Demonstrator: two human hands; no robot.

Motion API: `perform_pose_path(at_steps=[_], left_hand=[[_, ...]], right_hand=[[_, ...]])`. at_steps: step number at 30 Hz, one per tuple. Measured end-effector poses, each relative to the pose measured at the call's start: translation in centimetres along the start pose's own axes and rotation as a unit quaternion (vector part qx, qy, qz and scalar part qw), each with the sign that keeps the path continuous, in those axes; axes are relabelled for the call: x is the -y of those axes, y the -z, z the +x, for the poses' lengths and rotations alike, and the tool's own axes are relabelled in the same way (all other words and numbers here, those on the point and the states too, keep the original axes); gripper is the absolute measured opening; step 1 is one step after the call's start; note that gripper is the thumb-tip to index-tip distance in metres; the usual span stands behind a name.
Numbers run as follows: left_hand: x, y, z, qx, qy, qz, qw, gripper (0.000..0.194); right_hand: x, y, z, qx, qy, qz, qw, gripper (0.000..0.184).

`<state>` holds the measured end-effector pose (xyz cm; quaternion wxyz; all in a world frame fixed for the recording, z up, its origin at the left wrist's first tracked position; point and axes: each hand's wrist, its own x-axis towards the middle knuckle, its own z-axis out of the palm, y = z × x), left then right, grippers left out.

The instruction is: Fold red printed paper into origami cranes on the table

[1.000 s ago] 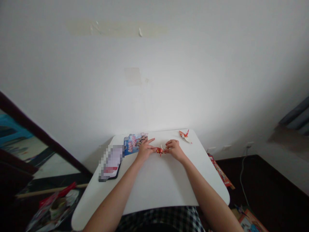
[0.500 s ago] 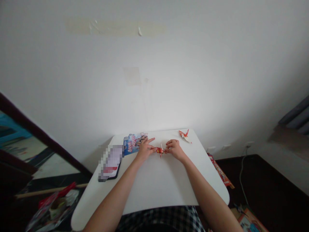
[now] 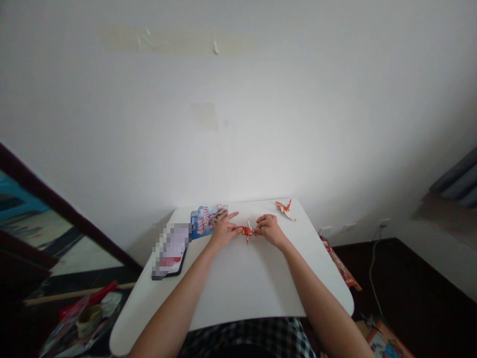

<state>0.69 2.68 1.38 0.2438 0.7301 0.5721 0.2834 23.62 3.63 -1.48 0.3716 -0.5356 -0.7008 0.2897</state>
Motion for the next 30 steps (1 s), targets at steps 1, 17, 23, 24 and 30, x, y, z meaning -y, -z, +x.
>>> perform_pose_path(at_steps=[1, 17, 23, 24, 30], left_hand=[[-0.1, 0.1, -0.1, 0.006, 0.003, 0.01, 1.0, 0.011], [-0.1, -0.1, -1.2, -0.053, -0.017, 0.096, 0.994, 0.023], [0.1, 0.0, -1.4, -0.035, -0.054, 0.116, 0.991, 0.042], [0.2, 0.0, -1.4, -0.032, -0.055, 0.115, 0.991, 0.042], [0.2, -0.5, -1.4, -0.022, -0.061, 0.12, 0.991, 0.032]], right_hand=[[0.1, 0.1, 0.0, 0.009, 0.0, -0.005, 1.0, 0.004], [-0.2, -0.9, -0.6, -0.026, -0.001, -0.044, 0.999, 0.009], [-0.5, -0.8, -0.5, -0.033, 0.011, -0.074, 0.997, 0.01], [-0.5, -0.9, -0.6, -0.031, 0.016, -0.077, 0.996, 0.01], [-0.7, -1.0, -0.7, -0.019, 0.038, -0.091, 0.995, 0.012]])
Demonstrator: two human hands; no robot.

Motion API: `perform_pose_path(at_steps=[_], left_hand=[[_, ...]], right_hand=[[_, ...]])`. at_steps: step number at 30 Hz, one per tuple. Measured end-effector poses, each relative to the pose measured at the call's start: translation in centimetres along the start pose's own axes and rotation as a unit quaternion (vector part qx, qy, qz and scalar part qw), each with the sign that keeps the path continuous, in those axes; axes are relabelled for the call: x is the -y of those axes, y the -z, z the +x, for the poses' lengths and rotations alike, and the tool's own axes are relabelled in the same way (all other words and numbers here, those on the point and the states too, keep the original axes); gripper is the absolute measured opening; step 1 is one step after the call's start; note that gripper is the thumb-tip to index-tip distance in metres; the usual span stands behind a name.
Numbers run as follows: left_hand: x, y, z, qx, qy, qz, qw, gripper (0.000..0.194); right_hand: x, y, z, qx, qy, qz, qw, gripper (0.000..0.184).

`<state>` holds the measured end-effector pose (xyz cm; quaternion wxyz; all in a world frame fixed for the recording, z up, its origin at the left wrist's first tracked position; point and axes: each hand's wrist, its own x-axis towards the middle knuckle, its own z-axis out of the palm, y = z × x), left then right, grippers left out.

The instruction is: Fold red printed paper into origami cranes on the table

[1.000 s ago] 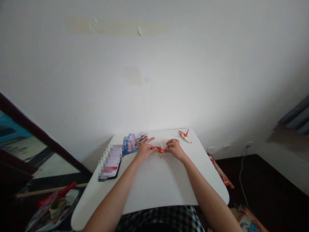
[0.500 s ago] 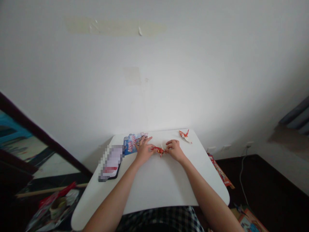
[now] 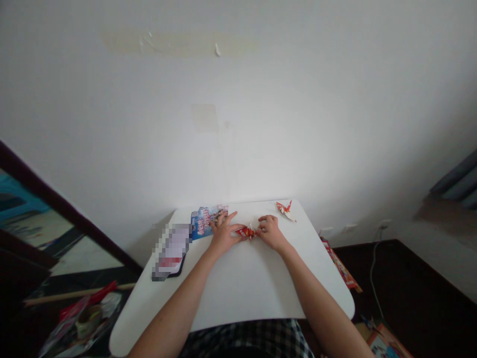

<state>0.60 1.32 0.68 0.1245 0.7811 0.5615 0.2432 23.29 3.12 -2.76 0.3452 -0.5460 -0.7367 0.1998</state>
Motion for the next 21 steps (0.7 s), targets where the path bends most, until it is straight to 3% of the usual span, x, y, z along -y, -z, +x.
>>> perform_pose_path(at_steps=[5, 13, 21], left_hand=[[0.1, 0.1, 0.1, 0.0, 0.01, 0.0, 1.0, 0.031], [0.3, 0.4, 0.0, -0.013, 0.014, 0.003, 1.0, 0.03], [0.5, 0.5, 0.1, -0.011, 0.022, 0.005, 1.0, 0.034]], right_hand=[[-0.2, 0.3, 0.0, -0.011, 0.013, 0.008, 1.0, 0.011], [0.0, 1.8, -0.4, -0.004, 0.063, 0.018, 0.998, 0.037], [0.2, 1.6, -0.5, -0.006, 0.078, 0.013, 0.997, 0.029]])
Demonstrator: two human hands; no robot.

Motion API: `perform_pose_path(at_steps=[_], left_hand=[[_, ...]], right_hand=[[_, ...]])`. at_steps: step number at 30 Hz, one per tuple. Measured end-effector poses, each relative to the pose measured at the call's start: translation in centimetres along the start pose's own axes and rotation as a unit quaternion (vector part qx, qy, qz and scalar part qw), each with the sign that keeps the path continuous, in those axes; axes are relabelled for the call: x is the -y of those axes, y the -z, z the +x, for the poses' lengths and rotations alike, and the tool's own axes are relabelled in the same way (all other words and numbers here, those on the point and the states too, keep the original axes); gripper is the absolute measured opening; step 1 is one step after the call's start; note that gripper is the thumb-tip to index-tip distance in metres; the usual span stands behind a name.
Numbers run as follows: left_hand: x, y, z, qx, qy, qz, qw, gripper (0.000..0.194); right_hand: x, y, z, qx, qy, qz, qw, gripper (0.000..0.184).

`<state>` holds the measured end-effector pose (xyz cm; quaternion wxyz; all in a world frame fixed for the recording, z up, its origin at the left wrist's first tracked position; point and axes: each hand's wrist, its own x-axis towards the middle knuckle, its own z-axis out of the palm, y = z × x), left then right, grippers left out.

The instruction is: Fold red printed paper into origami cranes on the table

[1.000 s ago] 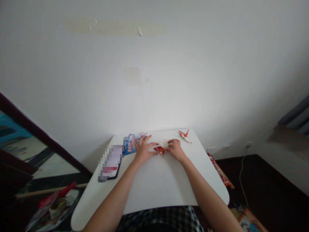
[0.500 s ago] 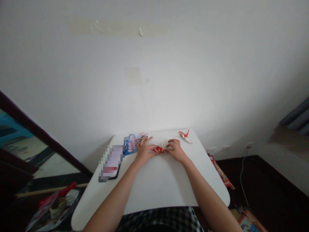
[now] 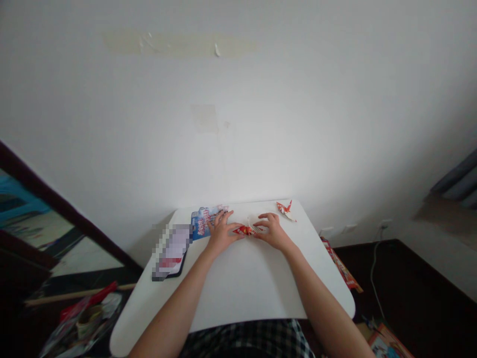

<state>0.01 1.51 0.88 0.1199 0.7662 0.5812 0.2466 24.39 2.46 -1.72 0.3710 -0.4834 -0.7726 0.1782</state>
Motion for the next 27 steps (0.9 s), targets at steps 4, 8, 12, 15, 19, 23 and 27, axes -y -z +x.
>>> perform_pose_path(at_steps=[4, 8, 12, 15, 19, 23, 27], left_hand=[[-0.1, 0.0, 0.0, 0.002, 0.002, 0.005, 1.0, 0.035], [-0.2, 0.1, 0.0, -0.01, 0.018, 0.009, 1.0, 0.038], [0.0, 0.1, 0.0, -0.027, 0.052, 0.015, 0.998, 0.047], [0.2, 0.1, 0.1, -0.024, 0.06, 0.02, 0.998, 0.047], [0.0, 0.1, 0.0, -0.022, 0.06, 0.025, 0.998, 0.042], [-0.1, 0.1, -0.1, -0.019, 0.06, 0.033, 0.997, 0.039], [-0.1, 0.0, -0.1, -0.022, 0.063, 0.05, 0.997, 0.037]], right_hand=[[0.1, 0.0, -0.1, -0.001, 0.002, 0.0, 1.0, 0.027], [-0.4, -0.1, 0.0, -0.027, 0.001, -0.009, 1.0, 0.026], [-1.2, 0.0, 0.3, -0.102, -0.028, -0.055, 0.993, 0.029], [-1.4, 0.4, 0.3, -0.135, -0.064, -0.093, 0.984, 0.031], [-0.8, 1.0, 0.0, -0.149, -0.113, -0.135, 0.973, 0.032], [0.4, 1.4, -0.3, -0.142, -0.172, -0.142, 0.964, 0.032], [1.6, 1.8, -0.2, -0.118, -0.219, -0.24, 0.938, 0.039]])
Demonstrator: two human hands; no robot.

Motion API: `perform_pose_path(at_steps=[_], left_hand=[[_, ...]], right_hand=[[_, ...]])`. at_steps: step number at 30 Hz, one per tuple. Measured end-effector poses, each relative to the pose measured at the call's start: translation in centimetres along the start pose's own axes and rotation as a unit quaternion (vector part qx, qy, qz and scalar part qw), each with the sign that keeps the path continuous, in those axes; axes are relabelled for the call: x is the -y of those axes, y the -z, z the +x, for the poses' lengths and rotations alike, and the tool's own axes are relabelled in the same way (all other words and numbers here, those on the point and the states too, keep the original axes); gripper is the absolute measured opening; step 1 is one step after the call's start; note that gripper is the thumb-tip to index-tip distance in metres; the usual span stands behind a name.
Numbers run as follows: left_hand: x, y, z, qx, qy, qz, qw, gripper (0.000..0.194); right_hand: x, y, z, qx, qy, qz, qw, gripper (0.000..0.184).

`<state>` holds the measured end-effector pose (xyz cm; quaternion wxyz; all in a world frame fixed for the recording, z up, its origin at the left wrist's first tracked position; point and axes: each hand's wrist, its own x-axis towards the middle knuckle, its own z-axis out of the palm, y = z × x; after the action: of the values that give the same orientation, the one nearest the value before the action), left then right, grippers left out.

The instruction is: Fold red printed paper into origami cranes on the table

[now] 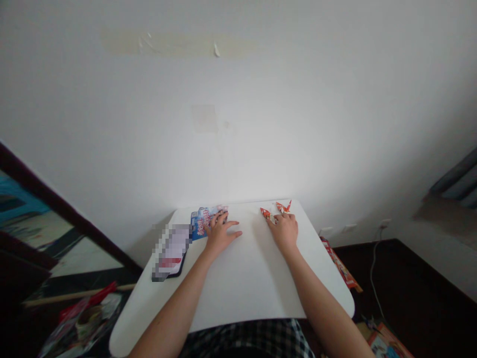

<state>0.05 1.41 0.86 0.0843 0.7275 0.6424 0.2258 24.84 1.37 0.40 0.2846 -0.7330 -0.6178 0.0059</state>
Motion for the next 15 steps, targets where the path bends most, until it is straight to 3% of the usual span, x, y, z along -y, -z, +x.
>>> perform_pose_path(at_steps=[5, 15], left_hand=[[0.13, -0.29, -0.03, 0.002, -0.003, 0.003, 1.0, 0.035], [-0.22, 0.02, -0.17, 0.016, 0.001, 0.01, 1.0, 0.033]], right_hand=[[0.22, 0.77, 0.11, 0.001, -0.023, -0.072, 0.997, 0.043], [-0.64, 0.11, 0.75, -0.008, -0.031, -0.1, 0.994, 0.046]])
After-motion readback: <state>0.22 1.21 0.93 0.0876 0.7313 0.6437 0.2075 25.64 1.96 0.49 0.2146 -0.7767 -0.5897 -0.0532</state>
